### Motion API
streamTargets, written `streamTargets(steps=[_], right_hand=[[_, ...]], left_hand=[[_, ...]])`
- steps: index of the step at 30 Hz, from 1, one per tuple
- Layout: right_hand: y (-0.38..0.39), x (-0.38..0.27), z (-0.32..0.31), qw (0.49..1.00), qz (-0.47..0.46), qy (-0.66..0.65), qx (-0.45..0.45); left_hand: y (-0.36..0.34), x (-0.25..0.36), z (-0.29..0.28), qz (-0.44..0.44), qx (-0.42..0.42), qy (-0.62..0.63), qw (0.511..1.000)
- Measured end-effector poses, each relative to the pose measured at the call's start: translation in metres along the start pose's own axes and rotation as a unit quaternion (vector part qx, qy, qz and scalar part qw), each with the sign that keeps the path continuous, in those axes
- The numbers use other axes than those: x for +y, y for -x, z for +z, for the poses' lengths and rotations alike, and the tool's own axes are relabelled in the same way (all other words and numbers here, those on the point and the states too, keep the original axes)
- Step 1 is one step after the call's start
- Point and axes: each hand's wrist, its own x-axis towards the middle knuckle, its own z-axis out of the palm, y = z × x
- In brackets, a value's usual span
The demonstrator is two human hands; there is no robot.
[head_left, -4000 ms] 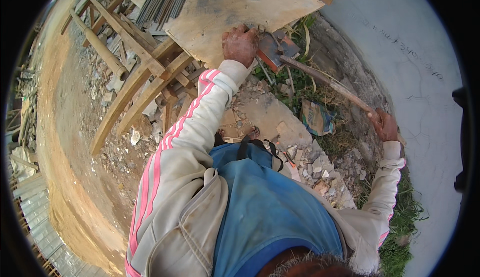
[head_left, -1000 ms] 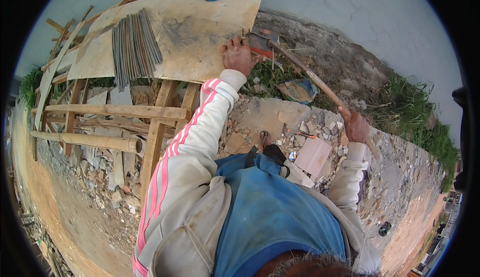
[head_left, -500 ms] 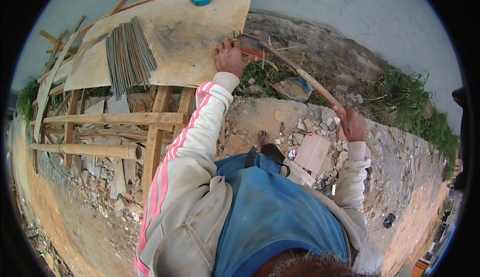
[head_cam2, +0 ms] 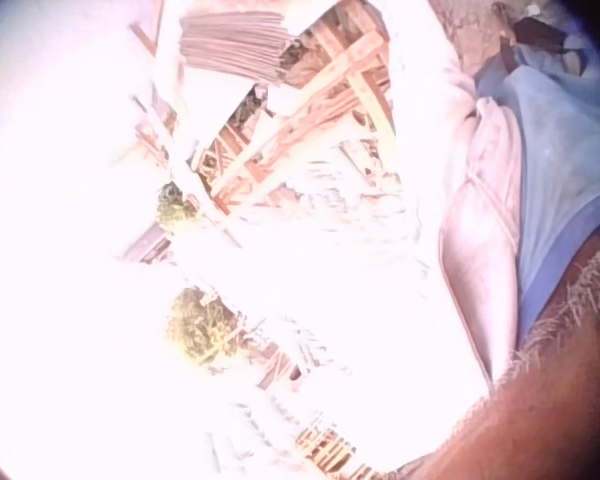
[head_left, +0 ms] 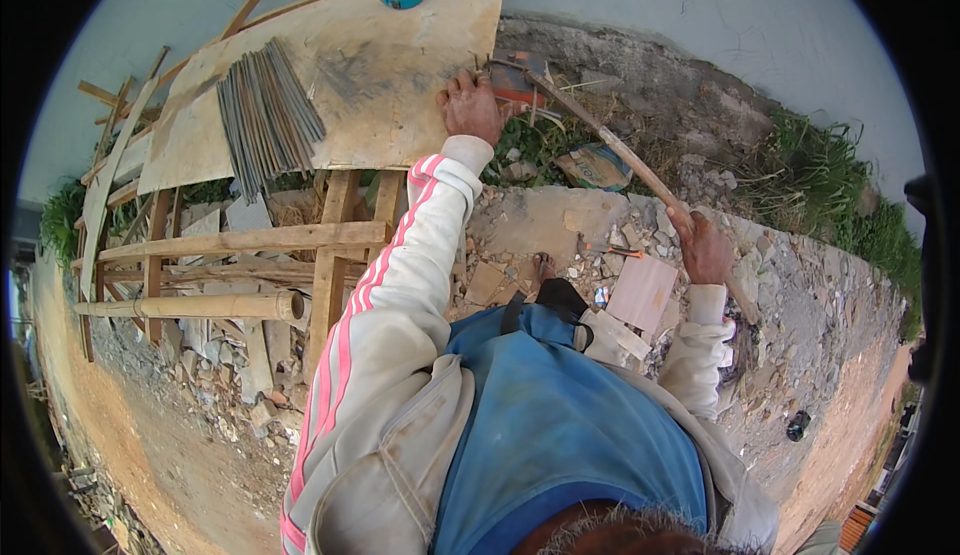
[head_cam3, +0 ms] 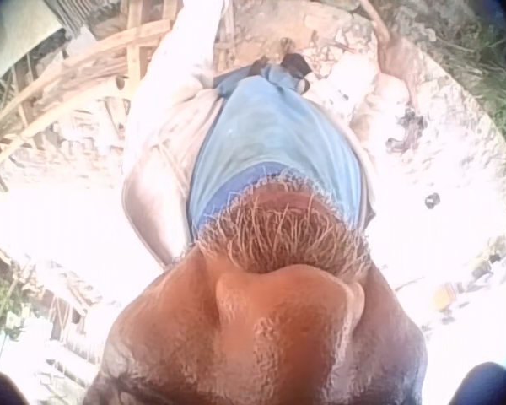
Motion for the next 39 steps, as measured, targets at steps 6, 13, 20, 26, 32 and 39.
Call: streamTargets(steps=[6, 13, 20, 26, 32, 39], right_hand=[[0.035, -0.024, 0.017, 0.999, 0.033, -0.012, 0.029], [0.012, 0.000, 0.006, 0.999, -0.032, -0.034, 0.021], [-0.023, 0.015, -0.032, 0.993, -0.108, -0.020, -0.034], [-0.015, 0.004, -0.043, 0.993, -0.117, -0.011, -0.014], [0.003, -0.009, -0.038, 0.998, -0.062, 0.012, -0.010], [0.038, -0.025, 0.000, 0.999, 0.009, 0.024, 0.027]], left_hand=[[0.001, -0.004, -0.001, 0.023, 0.020, 0.023, 0.999], [-0.001, -0.006, 0.001, 0.026, 0.020, 0.006, 0.999], [0.000, -0.006, 0.000, 0.002, 0.012, 0.003, 1.000], [-0.002, -0.009, 0.005, 0.007, 0.030, 0.035, 0.999], [-0.004, -0.009, 0.009, 0.006, 0.025, 0.022, 0.999], [-0.003, -0.010, 0.010, 0.021, 0.038, 0.024, 0.999]])
